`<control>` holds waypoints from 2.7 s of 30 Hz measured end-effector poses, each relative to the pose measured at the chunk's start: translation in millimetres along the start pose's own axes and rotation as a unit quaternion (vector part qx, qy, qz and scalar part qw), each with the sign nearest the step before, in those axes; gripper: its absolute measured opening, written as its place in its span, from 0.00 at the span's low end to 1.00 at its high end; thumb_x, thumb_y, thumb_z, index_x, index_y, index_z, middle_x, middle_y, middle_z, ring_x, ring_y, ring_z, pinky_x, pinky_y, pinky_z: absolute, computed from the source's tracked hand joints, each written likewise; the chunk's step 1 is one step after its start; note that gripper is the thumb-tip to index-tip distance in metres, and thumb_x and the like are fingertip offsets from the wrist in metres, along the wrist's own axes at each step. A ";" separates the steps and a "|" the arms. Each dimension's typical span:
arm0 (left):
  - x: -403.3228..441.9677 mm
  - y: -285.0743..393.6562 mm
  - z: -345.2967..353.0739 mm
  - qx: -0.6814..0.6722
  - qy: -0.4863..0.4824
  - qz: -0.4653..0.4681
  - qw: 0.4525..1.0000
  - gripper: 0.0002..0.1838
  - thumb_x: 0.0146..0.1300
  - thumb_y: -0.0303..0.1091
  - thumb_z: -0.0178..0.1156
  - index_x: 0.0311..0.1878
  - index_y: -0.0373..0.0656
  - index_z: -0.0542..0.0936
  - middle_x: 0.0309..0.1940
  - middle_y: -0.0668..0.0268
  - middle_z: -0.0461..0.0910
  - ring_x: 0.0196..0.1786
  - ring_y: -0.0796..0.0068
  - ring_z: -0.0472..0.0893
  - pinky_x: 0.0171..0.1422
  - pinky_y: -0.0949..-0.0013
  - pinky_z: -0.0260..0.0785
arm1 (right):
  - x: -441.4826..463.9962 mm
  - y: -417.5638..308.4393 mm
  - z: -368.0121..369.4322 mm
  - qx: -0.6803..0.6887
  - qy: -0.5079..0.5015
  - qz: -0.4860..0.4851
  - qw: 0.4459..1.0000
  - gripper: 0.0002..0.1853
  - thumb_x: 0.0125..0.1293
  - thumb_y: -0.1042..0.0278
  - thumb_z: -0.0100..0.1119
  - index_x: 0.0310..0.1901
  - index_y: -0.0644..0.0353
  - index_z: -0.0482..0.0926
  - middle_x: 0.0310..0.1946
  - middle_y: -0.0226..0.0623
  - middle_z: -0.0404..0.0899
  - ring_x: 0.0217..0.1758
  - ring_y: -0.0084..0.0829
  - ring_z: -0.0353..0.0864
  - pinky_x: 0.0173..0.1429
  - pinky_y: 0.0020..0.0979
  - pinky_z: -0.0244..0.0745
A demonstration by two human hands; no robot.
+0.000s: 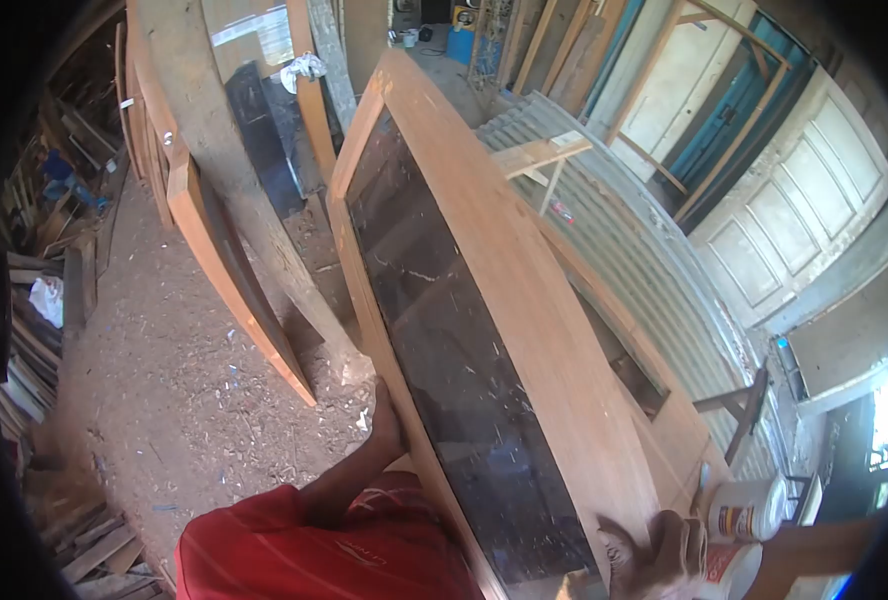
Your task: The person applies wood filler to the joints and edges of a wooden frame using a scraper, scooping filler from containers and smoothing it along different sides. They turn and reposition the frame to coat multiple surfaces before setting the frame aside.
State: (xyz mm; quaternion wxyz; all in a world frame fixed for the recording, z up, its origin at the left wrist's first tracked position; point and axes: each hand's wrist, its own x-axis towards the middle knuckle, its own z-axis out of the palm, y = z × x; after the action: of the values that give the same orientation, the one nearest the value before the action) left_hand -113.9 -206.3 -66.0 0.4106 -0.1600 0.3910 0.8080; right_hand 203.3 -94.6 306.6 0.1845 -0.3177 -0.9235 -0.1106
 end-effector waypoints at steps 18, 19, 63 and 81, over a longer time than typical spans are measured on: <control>-212.2 -8.8 -20.8 0.103 -0.144 -0.086 0.980 0.48 0.73 0.82 0.40 0.63 0.41 0.77 0.46 0.65 0.81 0.48 0.70 0.82 0.55 0.63 0.78 | -271.0 -124.6 -156.2 0.049 0.063 0.345 0.935 0.41 0.81 0.30 0.47 0.40 0.70 0.89 0.30 0.52 0.84 0.32 0.50 0.81 0.38 0.51 0.75; -216.3 -5.0 -20.3 0.119 -0.145 -0.076 0.979 0.50 0.73 0.82 0.40 0.68 0.39 0.73 0.54 0.63 0.78 0.56 0.69 0.79 0.62 0.63 0.74 | -286.1 -124.6 -157.8 0.061 0.074 0.342 0.935 0.43 0.82 0.30 0.44 0.37 0.71 0.86 0.28 0.53 0.83 0.32 0.50 0.81 0.36 0.52 0.75; -307.5 402.5 -178.4 0.173 -0.533 0.129 0.818 0.44 0.85 0.65 0.37 0.87 0.38 0.53 0.85 0.52 0.57 0.86 0.61 0.57 0.88 0.56 0.50 | -324.2 -454.9 -206.4 -0.125 0.240 0.423 0.865 0.40 0.81 0.29 0.37 0.43 0.69 0.77 0.35 0.58 0.77 0.34 0.56 0.74 0.42 0.60 0.70; -237.1 587.1 -246.3 0.094 -0.375 0.114 0.915 0.49 0.77 0.70 0.54 0.87 0.46 0.54 0.86 0.66 0.55 0.88 0.74 0.48 0.90 0.55 0.34 | -203.8 -658.7 -55.9 0.173 0.436 0.569 0.675 0.46 0.80 0.23 0.21 0.69 0.61 0.68 0.64 0.56 0.69 0.66 0.51 0.73 0.71 0.56 0.74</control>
State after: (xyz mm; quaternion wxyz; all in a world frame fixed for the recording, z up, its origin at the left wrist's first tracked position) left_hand -447.2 -731.6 206.9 0.4451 0.2395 0.2985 0.8096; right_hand -46.2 -733.4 216.2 0.6449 -0.6604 -0.3813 0.0511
